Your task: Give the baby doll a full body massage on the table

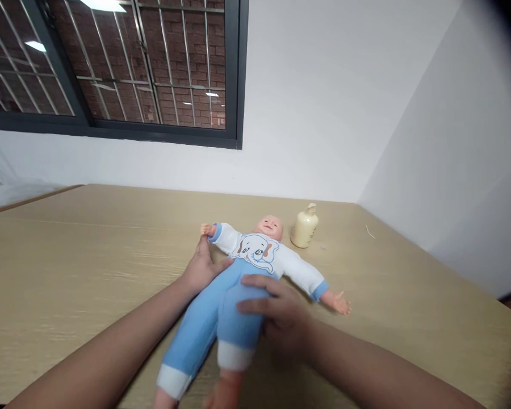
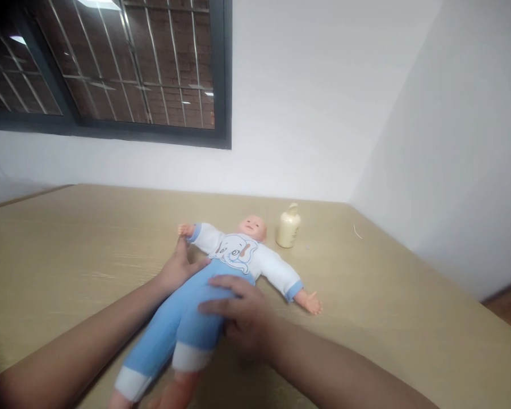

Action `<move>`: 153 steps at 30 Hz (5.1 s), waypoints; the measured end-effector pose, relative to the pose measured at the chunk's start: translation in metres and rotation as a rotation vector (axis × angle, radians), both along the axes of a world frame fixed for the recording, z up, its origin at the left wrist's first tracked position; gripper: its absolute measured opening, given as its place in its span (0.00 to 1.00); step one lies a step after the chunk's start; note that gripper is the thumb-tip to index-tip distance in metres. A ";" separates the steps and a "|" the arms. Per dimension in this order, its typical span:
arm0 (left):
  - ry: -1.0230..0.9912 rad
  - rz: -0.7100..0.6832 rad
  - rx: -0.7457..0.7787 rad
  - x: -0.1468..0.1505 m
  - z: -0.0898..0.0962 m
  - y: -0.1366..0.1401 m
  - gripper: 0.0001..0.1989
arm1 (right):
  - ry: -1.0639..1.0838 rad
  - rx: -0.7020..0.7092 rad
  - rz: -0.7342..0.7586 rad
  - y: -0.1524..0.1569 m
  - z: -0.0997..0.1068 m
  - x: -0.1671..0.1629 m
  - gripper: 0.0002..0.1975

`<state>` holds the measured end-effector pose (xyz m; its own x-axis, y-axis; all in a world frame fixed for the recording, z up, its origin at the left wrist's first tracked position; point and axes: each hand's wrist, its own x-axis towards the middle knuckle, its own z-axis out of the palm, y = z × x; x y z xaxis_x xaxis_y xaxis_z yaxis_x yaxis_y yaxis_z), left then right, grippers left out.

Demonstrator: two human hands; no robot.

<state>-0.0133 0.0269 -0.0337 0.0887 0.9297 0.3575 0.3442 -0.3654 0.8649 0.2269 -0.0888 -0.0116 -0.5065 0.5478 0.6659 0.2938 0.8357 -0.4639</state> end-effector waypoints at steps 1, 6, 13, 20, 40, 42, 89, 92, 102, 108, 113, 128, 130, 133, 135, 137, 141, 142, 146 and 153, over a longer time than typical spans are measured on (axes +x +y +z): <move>0.090 -0.018 0.058 0.001 0.002 0.000 0.54 | 0.075 -0.058 -0.045 0.005 0.001 0.003 0.25; 0.454 -0.146 0.285 0.007 0.004 -0.003 0.37 | 0.375 -0.306 -0.163 0.026 -0.003 0.010 0.17; 0.631 -0.231 0.367 0.007 0.007 -0.005 0.29 | 0.481 -0.373 -0.227 0.041 -0.007 0.007 0.11; 0.531 -0.187 0.330 0.009 0.004 -0.007 0.33 | 0.351 -0.206 -0.221 0.034 0.001 0.007 0.18; 0.151 -0.052 -0.070 0.003 0.000 0.001 0.51 | -0.445 0.256 0.054 -0.021 -0.001 -0.008 0.24; 0.188 -0.068 0.002 0.003 -0.002 0.002 0.49 | -0.380 0.243 0.033 -0.017 0.000 -0.006 0.22; 0.106 -0.120 -0.188 0.005 -0.001 0.000 0.52 | -0.543 0.081 0.123 -0.024 0.001 -0.005 0.31; 0.072 -0.121 -0.166 0.005 -0.001 -0.002 0.51 | -0.505 0.118 0.109 -0.020 0.000 -0.004 0.27; 0.331 -0.233 0.105 0.010 0.003 -0.005 0.40 | 0.147 -0.090 -0.105 0.018 0.007 0.018 0.22; 0.532 -0.316 0.191 0.010 0.007 -0.006 0.34 | 0.286 -0.201 -0.104 0.035 0.000 0.013 0.15; 0.750 -0.272 0.219 0.015 0.022 -0.004 0.32 | 0.383 -0.294 -0.080 0.047 -0.004 0.015 0.14; 0.276 -0.221 0.118 0.017 0.010 0.005 0.42 | -0.033 0.044 0.013 0.008 0.001 0.013 0.26; 0.123 -0.179 -0.038 0.016 0.006 0.009 0.51 | -0.167 0.114 0.078 0.001 -0.001 0.008 0.29; -0.035 -0.178 -0.192 0.014 0.002 0.015 0.57 | -0.324 0.162 0.095 -0.004 -0.006 0.002 0.29; -0.105 -0.204 -0.223 0.014 0.001 0.017 0.57 | -0.405 0.164 0.090 -0.006 -0.008 -0.001 0.26; -0.133 -0.205 -0.244 0.014 0.002 0.017 0.58 | -0.466 0.139 0.090 -0.007 -0.009 -0.003 0.24; -0.056 -0.152 -0.251 0.014 0.008 0.013 0.59 | -0.445 0.082 0.116 -0.006 -0.006 -0.001 0.26; -0.009 -0.130 -0.243 0.014 0.010 0.011 0.58 | -0.402 0.050 0.121 -0.005 -0.004 0.000 0.28; 0.196 -0.127 -0.082 0.016 0.014 0.008 0.53 | -0.052 -0.199 0.024 0.006 0.001 0.009 0.30; 0.532 -0.276 0.358 0.025 0.019 0.003 0.32 | 0.456 -0.394 -0.099 0.037 -0.006 0.016 0.17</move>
